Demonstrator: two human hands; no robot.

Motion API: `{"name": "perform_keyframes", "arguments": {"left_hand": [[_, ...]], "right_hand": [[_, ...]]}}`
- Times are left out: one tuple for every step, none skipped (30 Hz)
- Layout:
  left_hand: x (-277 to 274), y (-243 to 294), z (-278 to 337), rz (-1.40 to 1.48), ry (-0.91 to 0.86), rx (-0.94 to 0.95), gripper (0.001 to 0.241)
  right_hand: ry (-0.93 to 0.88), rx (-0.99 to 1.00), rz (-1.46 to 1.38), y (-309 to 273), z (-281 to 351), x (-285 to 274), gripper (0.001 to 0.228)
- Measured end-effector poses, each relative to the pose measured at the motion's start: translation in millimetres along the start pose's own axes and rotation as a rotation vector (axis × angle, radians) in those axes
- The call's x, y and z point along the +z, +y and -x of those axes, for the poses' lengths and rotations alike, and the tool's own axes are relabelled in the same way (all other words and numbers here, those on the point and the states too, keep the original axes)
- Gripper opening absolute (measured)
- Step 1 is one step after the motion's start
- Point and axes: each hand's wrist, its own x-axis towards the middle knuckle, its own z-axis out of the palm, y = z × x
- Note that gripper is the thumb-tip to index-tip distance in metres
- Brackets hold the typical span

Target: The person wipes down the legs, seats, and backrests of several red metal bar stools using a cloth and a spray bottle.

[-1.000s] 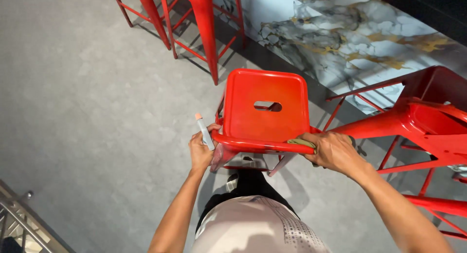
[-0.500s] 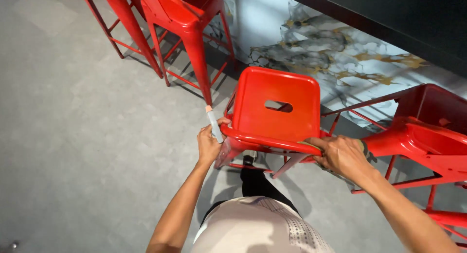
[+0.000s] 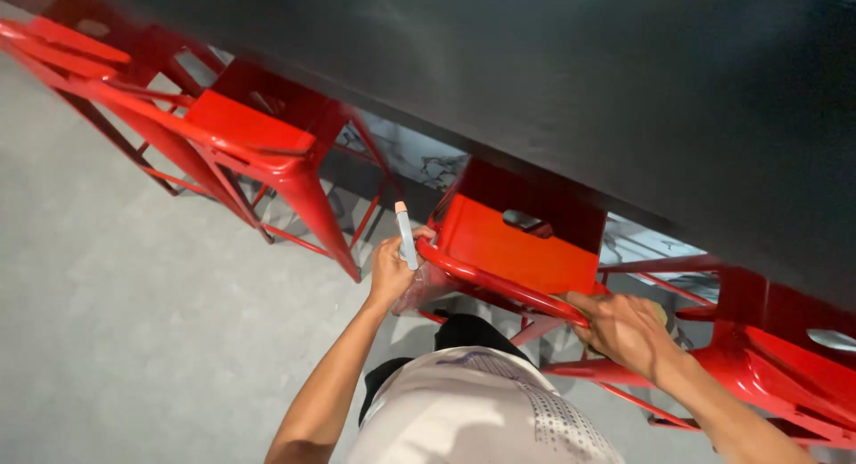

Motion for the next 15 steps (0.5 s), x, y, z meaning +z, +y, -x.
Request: {"name": "perform_keyframes", "arguments": {"left_hand": [[2,-5,-10,0.008,-0.012,0.059,0.026],[3,-11,-21,0.011,-0.019,0.074,0.027],[3,-17,-28,0.015,-0.032,0.084,0.028],[5,-22,-33,0.018,-0.045,0.094,0.029],[7,-28,-38,0.002,-0.060,0.108,0.029],[9,-33,-43,-0.013,-0.076,0.122,0.028],[8,-37,-50,-0.025,-0.093,0.142,0.028],[4,-40,-52,-0.051,-0.107,0.138,0.028],[2,-42,-51,-0.074,-0.118,0.135,0.029],[-1,-44,-52,-0.097,-0.128,0.132,0.029],[-3,-49,-48,-0.088,-0.140,0.089,0.029],[-5,-55,-48,-0.079,-0.152,0.046,0.029],[-7,-63,-49,-0.068,-0.155,0.010,0.029],[-11,-70,-40,-0.067,-0.165,0.065,0.027],[-14,-78,-36,-0.063,-0.170,0.133,0.026]], "right_hand": [[-0.020,0.013,0.010,5,-7,0,0.057],[-0.040,0.026,0.019,8,-14,0,0.060],[-0.012,0.022,0.017,9,-18,1,0.058],[0.016,0.017,0.015,11,-22,2,0.056],[0.044,0.014,0.008,12,-25,5,0.054],[0.057,0.011,0.006,13,-28,7,0.053],[0.075,0.010,0.008,12,-32,7,0.053],[0.093,0.011,0.010,9,-36,7,0.052],[0.076,0.041,-0.020,7,-38,5,0.051],[0.059,0.071,-0.050,5,-38,4,0.051],[0.026,0.095,-0.083,1,-34,5,0.050],[0.057,0.074,-0.070,-3,-32,7,0.051],[0.095,0.049,-0.050,-5,-36,6,0.051],[0.133,0.024,-0.030,-8,-36,6,0.051],[0.116,0.042,-0.019,-10,-37,2,0.052]]}}
